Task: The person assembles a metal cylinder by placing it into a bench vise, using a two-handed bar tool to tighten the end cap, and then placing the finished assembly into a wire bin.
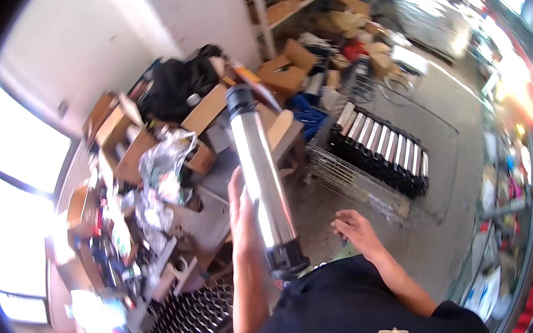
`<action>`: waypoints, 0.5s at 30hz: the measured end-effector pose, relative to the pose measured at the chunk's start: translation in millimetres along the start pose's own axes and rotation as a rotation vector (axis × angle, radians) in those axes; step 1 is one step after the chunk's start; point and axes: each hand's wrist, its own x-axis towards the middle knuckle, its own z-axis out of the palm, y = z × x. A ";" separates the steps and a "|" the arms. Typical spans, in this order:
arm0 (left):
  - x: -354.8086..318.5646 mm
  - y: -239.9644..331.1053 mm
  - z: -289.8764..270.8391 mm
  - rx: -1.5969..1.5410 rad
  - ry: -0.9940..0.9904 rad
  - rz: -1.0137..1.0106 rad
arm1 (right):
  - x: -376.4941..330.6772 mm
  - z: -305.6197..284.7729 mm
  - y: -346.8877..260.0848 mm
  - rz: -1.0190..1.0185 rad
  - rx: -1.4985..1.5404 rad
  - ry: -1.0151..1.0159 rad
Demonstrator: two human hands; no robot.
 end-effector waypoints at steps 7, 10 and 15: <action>70.6 -140.9 27.5 -0.673 -0.097 -0.347 | 66.1 -109.5 -38.7 -0.239 -0.579 -0.099; 71.1 -168.9 59.9 -0.927 -0.111 -0.203 | 90.1 -153.0 -46.2 -0.222 -0.603 -0.081; 70.6 -142.0 96.4 -0.822 -0.028 -0.222 | 109.7 -176.8 -47.8 -0.177 -0.575 -0.159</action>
